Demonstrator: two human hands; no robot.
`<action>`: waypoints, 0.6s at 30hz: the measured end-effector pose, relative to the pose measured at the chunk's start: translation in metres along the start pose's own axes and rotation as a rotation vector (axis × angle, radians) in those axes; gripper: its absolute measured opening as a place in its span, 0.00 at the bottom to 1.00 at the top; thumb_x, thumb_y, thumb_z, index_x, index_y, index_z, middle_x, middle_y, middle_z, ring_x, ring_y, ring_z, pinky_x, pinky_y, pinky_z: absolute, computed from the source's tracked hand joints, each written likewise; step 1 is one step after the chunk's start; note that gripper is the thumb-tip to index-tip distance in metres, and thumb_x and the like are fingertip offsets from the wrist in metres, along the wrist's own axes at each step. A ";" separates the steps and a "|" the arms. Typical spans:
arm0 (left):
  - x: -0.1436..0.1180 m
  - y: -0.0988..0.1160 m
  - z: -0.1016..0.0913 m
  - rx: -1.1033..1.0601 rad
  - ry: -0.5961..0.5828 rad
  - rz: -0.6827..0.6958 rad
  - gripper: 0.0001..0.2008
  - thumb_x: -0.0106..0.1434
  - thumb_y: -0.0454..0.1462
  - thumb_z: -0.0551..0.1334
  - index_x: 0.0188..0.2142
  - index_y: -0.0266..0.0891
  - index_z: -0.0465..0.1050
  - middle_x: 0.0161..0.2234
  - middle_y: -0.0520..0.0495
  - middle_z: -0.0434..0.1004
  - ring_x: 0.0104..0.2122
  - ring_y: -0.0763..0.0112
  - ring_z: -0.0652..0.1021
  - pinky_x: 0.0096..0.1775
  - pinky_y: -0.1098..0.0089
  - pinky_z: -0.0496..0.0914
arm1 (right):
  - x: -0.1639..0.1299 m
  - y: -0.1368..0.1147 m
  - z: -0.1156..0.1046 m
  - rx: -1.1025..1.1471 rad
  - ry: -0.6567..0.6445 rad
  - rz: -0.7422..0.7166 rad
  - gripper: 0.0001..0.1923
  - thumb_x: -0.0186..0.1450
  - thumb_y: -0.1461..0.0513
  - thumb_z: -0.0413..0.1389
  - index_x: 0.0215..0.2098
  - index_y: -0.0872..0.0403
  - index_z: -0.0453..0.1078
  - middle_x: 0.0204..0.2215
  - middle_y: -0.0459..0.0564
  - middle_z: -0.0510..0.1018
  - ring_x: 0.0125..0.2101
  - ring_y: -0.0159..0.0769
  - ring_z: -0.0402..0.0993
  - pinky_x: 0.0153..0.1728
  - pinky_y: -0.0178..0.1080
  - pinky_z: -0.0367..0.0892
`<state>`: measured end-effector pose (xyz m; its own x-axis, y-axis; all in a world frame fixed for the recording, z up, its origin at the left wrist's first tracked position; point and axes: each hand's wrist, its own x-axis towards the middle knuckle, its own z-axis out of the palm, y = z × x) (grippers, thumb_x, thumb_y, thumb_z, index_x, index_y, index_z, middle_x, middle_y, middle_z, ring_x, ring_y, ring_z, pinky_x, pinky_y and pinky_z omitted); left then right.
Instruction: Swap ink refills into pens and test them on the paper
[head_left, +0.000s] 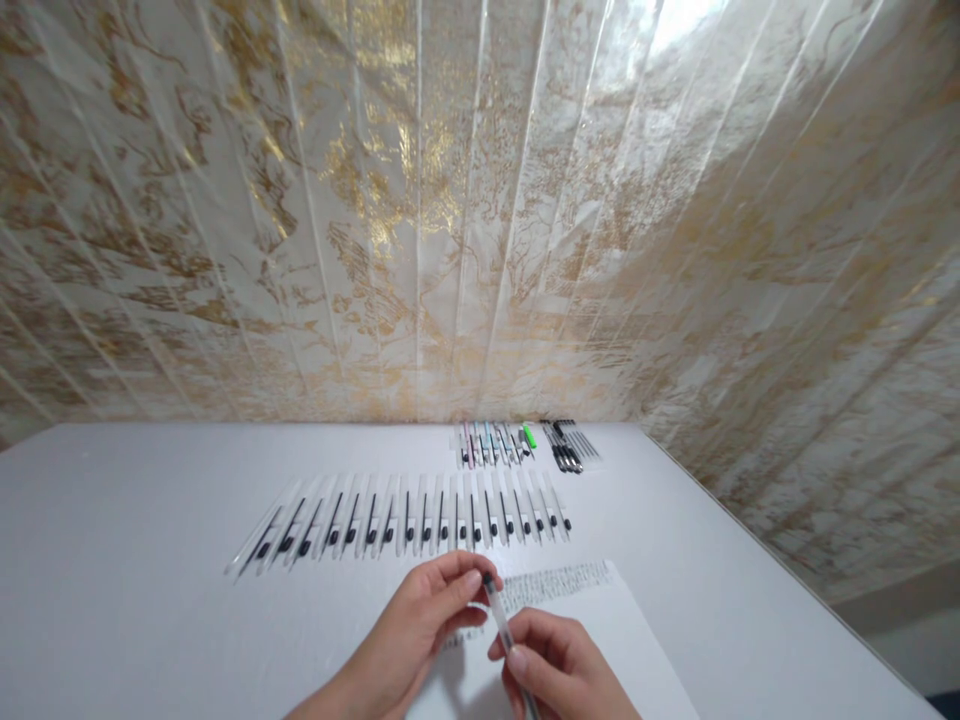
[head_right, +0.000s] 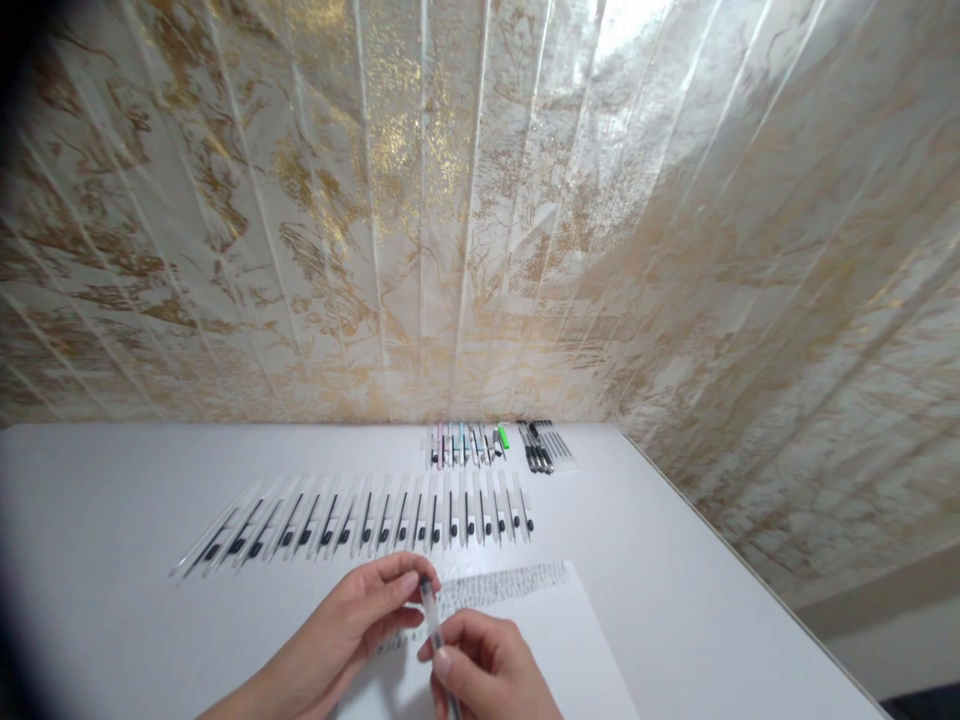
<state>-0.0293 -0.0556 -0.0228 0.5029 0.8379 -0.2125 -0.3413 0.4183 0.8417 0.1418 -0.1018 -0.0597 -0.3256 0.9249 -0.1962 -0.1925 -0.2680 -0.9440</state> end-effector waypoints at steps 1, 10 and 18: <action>0.000 0.000 0.000 -0.008 -0.007 -0.001 0.11 0.60 0.42 0.65 0.37 0.36 0.76 0.36 0.47 0.76 0.32 0.72 0.72 0.38 0.70 0.66 | 0.000 0.001 -0.001 0.011 0.004 0.009 0.21 0.55 0.47 0.64 0.32 0.57 0.71 0.17 0.42 0.69 0.16 0.25 0.61 0.21 0.31 0.56; -0.001 0.003 0.004 0.069 -0.030 0.005 0.12 0.58 0.44 0.66 0.30 0.36 0.75 0.30 0.49 0.76 0.31 0.71 0.72 0.37 0.70 0.65 | 0.003 0.003 0.001 -0.060 -0.104 -0.017 0.23 0.54 0.45 0.64 0.28 0.54 0.64 0.18 0.40 0.67 0.16 0.24 0.59 0.18 0.29 0.52; -0.022 -0.026 -0.045 1.298 -0.211 0.598 0.09 0.65 0.41 0.59 0.44 0.46 0.72 0.48 0.46 0.77 0.46 0.61 0.75 0.46 0.65 0.66 | -0.010 -0.037 -0.008 -0.247 0.223 -0.171 0.17 0.64 0.49 0.57 0.28 0.52 0.60 0.21 0.39 0.68 0.20 0.29 0.70 0.23 0.33 0.65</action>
<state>-0.0676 -0.0689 -0.0622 0.6900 0.6560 0.3058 0.3524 -0.6736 0.6497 0.1591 -0.0988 -0.0249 -0.0932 0.9940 -0.0575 0.0117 -0.0566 -0.9983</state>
